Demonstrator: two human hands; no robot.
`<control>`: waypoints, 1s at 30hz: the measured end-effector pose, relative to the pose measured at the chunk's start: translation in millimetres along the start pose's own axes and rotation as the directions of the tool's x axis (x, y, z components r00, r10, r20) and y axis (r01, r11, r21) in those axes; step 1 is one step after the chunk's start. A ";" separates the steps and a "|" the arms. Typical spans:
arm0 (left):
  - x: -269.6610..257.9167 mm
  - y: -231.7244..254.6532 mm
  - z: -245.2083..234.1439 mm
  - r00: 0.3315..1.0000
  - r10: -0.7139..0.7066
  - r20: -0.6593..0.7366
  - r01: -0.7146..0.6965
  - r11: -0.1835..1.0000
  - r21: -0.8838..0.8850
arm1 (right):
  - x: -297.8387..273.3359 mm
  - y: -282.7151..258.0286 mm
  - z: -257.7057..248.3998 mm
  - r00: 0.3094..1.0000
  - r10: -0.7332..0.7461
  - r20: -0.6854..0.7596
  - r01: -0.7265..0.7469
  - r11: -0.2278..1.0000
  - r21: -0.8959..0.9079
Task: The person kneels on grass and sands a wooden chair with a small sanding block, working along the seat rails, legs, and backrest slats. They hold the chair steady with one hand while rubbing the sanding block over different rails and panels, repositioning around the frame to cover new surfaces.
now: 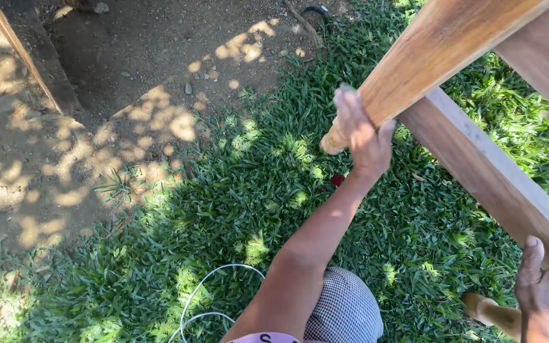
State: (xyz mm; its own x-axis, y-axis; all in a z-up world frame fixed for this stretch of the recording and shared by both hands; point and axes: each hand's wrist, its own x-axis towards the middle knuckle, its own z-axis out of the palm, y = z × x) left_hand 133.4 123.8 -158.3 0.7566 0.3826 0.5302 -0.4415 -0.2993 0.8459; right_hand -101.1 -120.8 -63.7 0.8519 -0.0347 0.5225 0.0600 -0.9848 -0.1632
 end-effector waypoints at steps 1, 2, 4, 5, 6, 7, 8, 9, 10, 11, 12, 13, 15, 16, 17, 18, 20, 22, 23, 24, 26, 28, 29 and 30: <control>-8.1 -7.0 0.8 0.997 -0.073 -0.019 0.072 0.996 -0.046 | 0.6 -2.7 -0.2 0.998 0.059 0.032 -0.058 0.998 -0.025; -16.3 -14.1 0.5 0.989 -0.147 -0.036 0.143 0.986 -0.091 | 1.3 -5.7 -0.1 0.991 0.117 0.063 -0.114 0.992 -0.049; -6.3 2.1 -1.7 0.974 -0.222 -0.044 0.211 0.962 -0.174 | -1.6 -3.2 1.8 0.991 0.126 0.053 -0.122 0.990 -0.071; 0.0 11.0 -1.5 0.955 -0.292 -0.044 0.272 0.927 -0.259 | -2.4 -1.4 2.8 0.990 0.137 0.037 -0.133 0.987 -0.093; 6.8 29.0 -4.0 0.957 -0.287 -0.040 0.267 0.927 -0.262 | -6.4 9.0 7.3 0.990 0.140 0.031 -0.137 0.986 -0.093; 13.2 46.8 -6.1 0.974 -0.220 -0.051 0.200 0.944 -0.264 | -10.5 19.9 12.2 0.997 0.075 -0.007 -0.075 0.995 -0.069; 17.0 64.9 -8.5 0.986 -0.158 -0.061 0.137 0.954 -0.265 | -16.2 31.0 15.4 0.999 0.010 -0.039 -0.012 0.999 -0.048; 19.4 65.7 -6.4 0.986 -0.158 -0.056 0.137 0.954 -0.268 | -13.8 29.5 14.5 0.999 0.014 -0.041 -0.016 0.999 -0.051; 18.6 66.8 -5.1 0.997 -0.056 -0.058 0.042 0.976 -0.213 | -14.4 27.9 12.0 0.999 0.032 -0.030 -0.034 0.997 -0.065; 17.7 68.1 -3.7 0.998 0.047 -0.053 -0.055 0.986 -0.160 | -15.0 26.5 9.2 0.999 0.050 -0.020 -0.052 0.995 -0.079; 14.3 57.5 -2.4 0.998 0.047 -0.048 -0.054 0.985 -0.162 | -15.4 23.3 7.3 0.998 0.056 -0.021 -0.057 0.995 -0.082; 10.9 47.8 -1.2 0.997 0.042 -0.063 -0.051 0.989 -0.141 | -15.8 19.8 4.6 0.995 0.104 -0.001 -0.104 0.986 -0.130; 9.3 28.1 0.3 0.995 0.055 -0.081 -0.064 0.990 -0.124 | -11.6 15.5 3.9 0.988 0.155 0.000 -0.152 0.973 -0.173; 5.1 17.7 -1.8 0.993 -0.082 -0.086 0.066 0.982 -0.175 | -11.8 14.1 3.4 0.988 0.152 0.003 -0.148 0.964 -0.219; 0.9 7.6 -4.2 0.972 -0.218 -0.083 0.195 0.955 -0.225 | -12.2 12.6 2.5 0.989 0.151 0.006 -0.144 0.954 -0.265; -3.1 -3.9 0.0 0.974 -0.209 -0.081 0.187 0.956 -0.225 | -11.3 9.3 -0.7 0.988 0.154 -0.001 -0.149 0.954 -0.261; -5.0 -27.0 7.8 0.905 -0.397 -0.151 0.323 0.874 -0.362 | -5.7 1.3 -6.2 0.989 0.146 0.014 -0.135 0.947 -0.290; -2.7 -33.5 2.3 0.849 -0.507 -0.149 0.458 0.846 -0.272 | -9.3 9.1 -12.6 0.991 0.135 0.020 -0.126 0.962 -0.241; 1.7 -36.3 0.6 0.768 -0.621 -0.154 0.596 0.782 -0.181 | -9.6 13.5 -14.8 0.992 0.121 0.038 -0.111 0.974 -0.200; -3.3 -69.9 12.1 0.780 -0.607 -0.155 0.581 0.793 -0.185 | -7.9 11.0 -22.2 0.993 0.120 0.021 -0.114 0.975 -0.192; -17.2 -139.1 35.8 0.774 -0.628 0.083 0.295 0.242 -0.924 | -9.4 8.1 -37.9 0.976 0.178 0.124 -0.170 0.983 -0.068; -14.8 -160.4 26.1 0.759 -0.646 0.087 0.288 0.212 -0.934 | -17.5 -5.9 -46.6 0.968 0.195 0.155 -0.190 0.981 -0.046; -16.4 -171.4 21.1 0.737 -0.670 0.091 0.281 0.181 -0.943 | -23.0 -12.3 -51.2 0.958 0.211 0.194 -0.209 0.977 -0.031; -17.7 -169.8 11.7 0.738 -0.668 0.097 0.289 0.183 -0.940 | -31.6 -19.5 -53.1 0.956 0.220 0.193 -0.218 0.975 -0.029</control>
State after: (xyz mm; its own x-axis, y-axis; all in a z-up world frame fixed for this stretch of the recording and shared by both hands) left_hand 200.6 157.7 -312.0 0.9000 0.3975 -0.1791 -0.3155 0.8772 0.3618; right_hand -156.8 -109.5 -32.6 0.9283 -0.2166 0.3023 -0.1424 -0.9580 -0.2490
